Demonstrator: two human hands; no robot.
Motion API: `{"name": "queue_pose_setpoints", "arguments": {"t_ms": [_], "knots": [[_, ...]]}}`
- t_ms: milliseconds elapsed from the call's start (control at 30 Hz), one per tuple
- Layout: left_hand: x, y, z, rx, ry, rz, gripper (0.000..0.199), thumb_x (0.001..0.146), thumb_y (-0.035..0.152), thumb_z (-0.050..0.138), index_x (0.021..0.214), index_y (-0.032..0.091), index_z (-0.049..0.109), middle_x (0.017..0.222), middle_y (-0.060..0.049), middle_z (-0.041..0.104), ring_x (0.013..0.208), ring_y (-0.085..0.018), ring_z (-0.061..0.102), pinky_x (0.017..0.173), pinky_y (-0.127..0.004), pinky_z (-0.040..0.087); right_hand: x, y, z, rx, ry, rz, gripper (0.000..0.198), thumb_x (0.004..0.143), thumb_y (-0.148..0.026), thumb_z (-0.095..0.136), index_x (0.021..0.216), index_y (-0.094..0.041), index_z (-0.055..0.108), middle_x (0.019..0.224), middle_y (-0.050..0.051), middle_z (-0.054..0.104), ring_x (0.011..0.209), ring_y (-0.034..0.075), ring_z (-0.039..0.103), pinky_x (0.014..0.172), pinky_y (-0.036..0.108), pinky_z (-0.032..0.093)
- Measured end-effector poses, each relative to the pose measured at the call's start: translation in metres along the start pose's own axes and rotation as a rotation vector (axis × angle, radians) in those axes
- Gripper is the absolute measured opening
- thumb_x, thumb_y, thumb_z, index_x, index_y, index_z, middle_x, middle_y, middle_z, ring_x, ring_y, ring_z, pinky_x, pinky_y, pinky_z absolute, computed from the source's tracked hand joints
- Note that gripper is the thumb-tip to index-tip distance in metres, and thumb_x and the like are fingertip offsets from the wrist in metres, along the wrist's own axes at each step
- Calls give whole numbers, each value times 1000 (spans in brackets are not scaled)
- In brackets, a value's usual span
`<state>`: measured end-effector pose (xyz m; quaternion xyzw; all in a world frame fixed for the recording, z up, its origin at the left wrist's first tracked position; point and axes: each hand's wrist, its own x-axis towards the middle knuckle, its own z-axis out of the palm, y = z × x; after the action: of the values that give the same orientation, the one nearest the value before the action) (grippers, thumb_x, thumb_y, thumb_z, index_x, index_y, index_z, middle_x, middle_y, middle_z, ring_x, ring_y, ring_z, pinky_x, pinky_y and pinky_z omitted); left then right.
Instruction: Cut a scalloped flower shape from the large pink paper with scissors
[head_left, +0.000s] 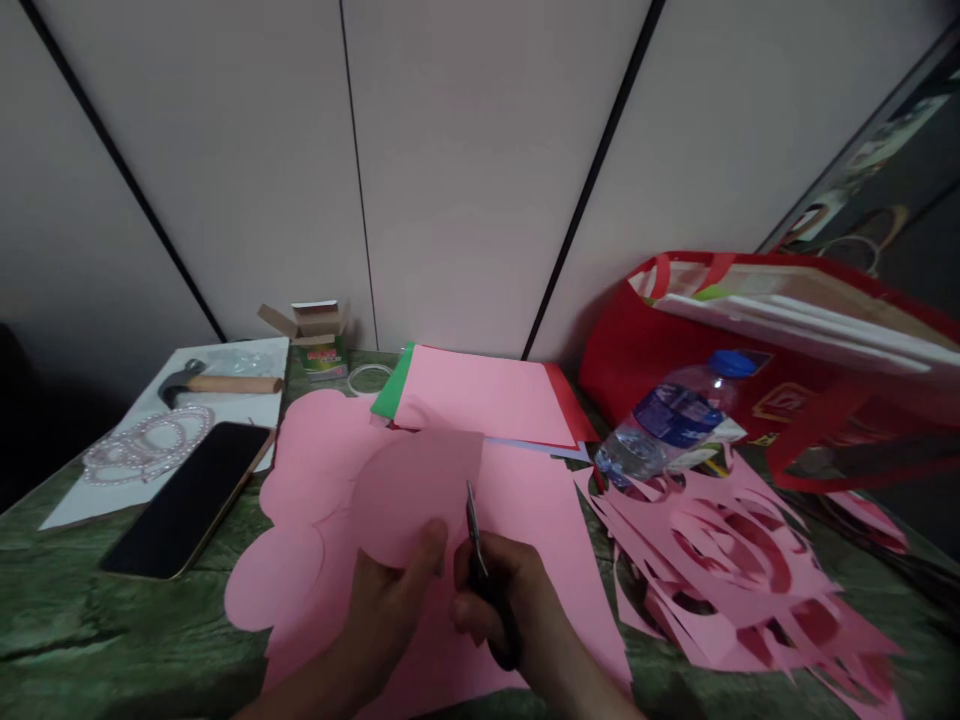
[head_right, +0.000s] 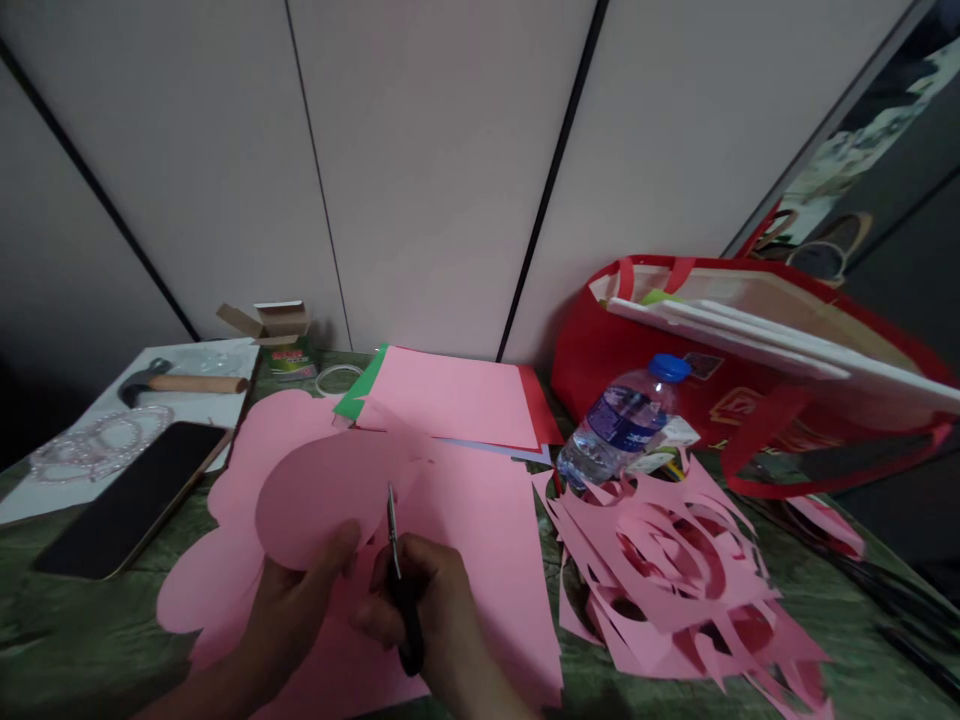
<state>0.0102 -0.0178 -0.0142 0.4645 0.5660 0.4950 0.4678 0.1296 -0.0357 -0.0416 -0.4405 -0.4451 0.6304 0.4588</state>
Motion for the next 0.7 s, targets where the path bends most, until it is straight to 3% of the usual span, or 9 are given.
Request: {"name": "queue_pose_setpoints", "arguments": {"t_ms": [100, 267, 467, 700], "knots": [[0, -1, 0, 4, -4, 13, 29, 65, 39, 57, 43, 21, 48, 45, 3, 57, 48, -15, 57, 45, -22, 45, -1, 0, 2, 9, -4, -5, 35, 52, -34, 77, 59, -15, 49, 43, -6, 45, 38, 7, 40, 36, 17, 30], [-7, 12, 6, 2, 105, -201, 27, 61, 40, 61, 44, 21, 53, 45, 3, 59, 48, -16, 58, 44, -23, 45, -1, -1, 4, 11, -22, 30, 37, 51, -38, 77, 60, -15, 48, 44, -5, 47, 38, 8, 40, 36, 19, 31], [-10, 16, 8, 12, 29, -185, 23, 62, 37, 59, 46, 20, 57, 47, 1, 62, 54, -18, 60, 54, -27, 47, 2, -1, 0, 6, -40, -115, 34, 54, -35, 77, 66, -15, 52, 53, -6, 42, 47, 7, 34, 43, 19, 26], [-10, 15, 10, 36, -67, -194, 27, 65, 38, 56, 45, 20, 57, 44, 0, 61, 50, -19, 59, 53, -28, 46, 3, -5, -6, -39, -34, -172, 34, 56, -35, 77, 72, -15, 54, 63, -3, 47, 55, 11, 41, 50, 22, 32]]}}
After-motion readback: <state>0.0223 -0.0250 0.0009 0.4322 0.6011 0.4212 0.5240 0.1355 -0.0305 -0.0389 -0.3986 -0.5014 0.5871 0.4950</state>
